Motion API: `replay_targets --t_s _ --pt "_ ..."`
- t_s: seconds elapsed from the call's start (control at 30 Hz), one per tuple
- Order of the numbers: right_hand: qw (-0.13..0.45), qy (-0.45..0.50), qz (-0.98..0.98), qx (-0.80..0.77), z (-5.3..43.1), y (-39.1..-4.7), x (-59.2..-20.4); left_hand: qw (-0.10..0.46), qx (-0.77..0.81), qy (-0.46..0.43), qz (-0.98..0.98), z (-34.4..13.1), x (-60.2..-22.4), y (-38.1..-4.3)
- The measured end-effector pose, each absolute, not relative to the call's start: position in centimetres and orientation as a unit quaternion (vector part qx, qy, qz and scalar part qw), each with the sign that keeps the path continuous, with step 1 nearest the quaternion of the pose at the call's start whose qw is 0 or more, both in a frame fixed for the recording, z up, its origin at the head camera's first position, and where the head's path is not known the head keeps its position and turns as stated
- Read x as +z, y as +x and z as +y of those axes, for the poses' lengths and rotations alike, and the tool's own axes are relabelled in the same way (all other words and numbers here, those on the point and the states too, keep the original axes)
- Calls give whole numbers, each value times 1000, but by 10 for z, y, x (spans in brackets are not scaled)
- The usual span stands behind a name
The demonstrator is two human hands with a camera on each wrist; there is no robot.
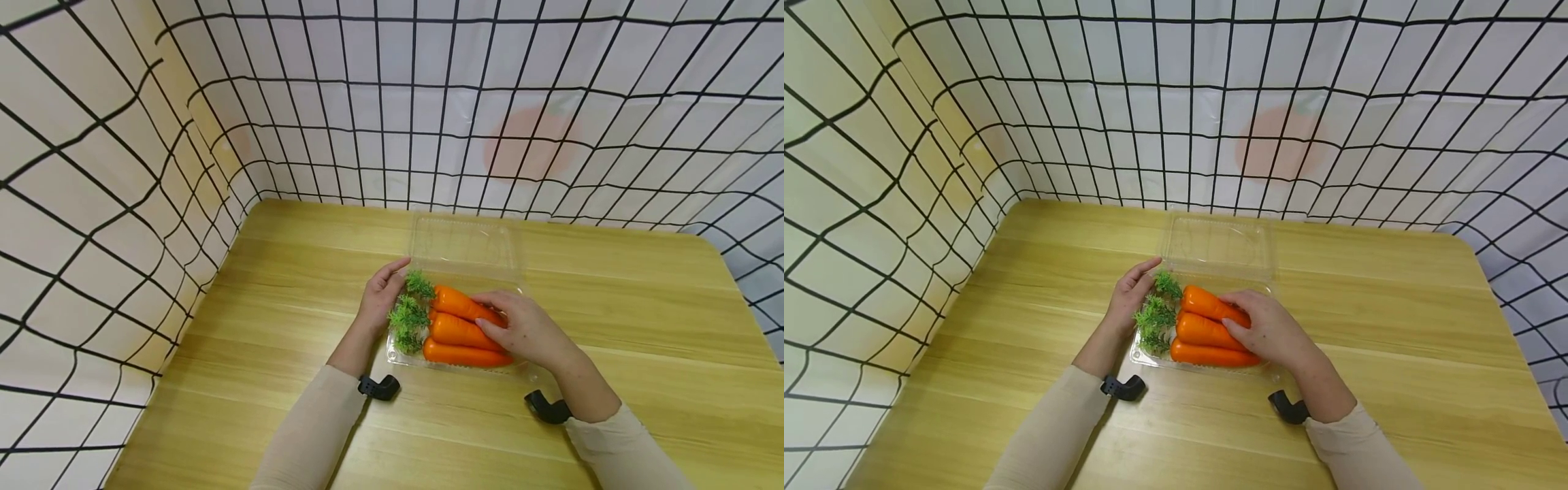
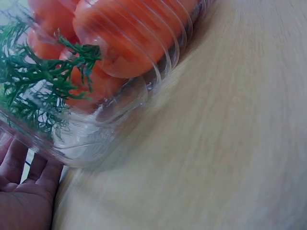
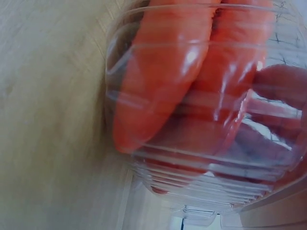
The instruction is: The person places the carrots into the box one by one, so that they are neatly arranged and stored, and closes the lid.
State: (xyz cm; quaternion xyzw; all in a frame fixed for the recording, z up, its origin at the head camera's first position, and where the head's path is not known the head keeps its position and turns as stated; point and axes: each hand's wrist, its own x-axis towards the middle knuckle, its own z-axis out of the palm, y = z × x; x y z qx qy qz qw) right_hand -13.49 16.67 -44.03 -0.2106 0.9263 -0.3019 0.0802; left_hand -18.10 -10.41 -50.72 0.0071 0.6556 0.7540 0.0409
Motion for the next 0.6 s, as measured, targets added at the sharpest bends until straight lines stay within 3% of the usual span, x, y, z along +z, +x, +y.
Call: replay_targets --t_s 0.6 --pt "61 -169 901 -394 178 -133 -440 38 760 -2 648 -104 -505 -180"
